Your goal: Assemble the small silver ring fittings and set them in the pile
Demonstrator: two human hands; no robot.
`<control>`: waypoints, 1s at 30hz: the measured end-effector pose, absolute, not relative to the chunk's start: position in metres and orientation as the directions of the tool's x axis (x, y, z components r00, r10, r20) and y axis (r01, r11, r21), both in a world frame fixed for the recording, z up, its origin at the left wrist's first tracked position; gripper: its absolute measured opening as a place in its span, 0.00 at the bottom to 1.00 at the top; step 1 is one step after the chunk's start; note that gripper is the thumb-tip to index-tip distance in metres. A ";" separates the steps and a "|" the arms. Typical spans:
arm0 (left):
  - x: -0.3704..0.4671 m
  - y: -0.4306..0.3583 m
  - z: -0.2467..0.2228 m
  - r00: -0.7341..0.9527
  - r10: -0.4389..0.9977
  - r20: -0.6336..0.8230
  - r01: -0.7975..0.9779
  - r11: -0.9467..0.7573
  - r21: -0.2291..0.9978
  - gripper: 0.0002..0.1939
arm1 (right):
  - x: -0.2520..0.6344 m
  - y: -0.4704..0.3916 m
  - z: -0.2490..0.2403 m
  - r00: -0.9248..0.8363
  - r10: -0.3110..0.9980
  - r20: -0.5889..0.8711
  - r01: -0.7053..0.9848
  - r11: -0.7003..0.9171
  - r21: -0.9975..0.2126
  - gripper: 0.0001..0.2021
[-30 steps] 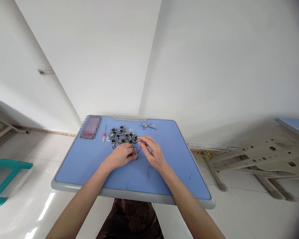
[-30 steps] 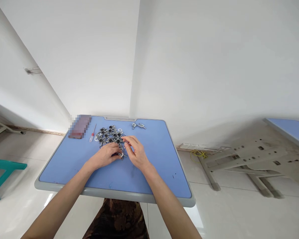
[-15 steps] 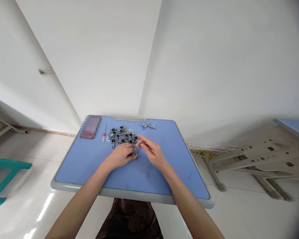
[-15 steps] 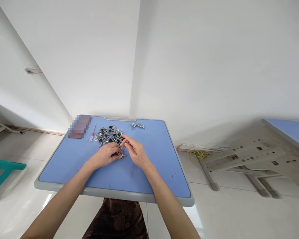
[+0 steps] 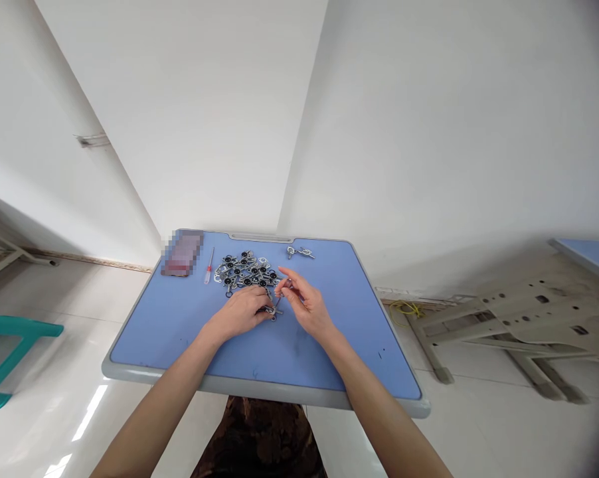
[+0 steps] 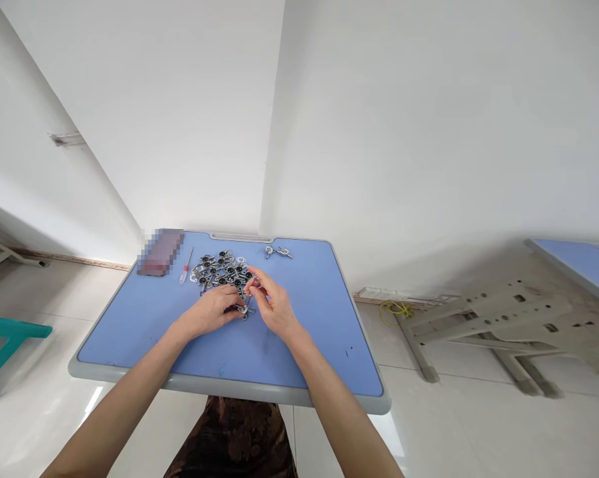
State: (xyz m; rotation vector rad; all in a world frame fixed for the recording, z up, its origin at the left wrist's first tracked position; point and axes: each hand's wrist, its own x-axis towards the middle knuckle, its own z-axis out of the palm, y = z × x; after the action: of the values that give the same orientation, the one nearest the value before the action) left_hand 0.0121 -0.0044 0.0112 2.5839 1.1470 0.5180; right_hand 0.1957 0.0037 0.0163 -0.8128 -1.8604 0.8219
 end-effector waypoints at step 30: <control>0.010 -0.005 0.011 0.623 0.756 0.201 0.673 -0.649 0.354 0.08 | 0.194 0.006 0.016 -0.261 0.816 0.516 0.310 0.577 -0.755 0.17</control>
State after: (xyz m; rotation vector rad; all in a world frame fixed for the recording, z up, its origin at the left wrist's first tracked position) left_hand 0.0102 -0.0054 0.0110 2.6027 1.1680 0.4898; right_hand 0.1937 0.0060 0.0164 -0.9180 -1.8280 0.6461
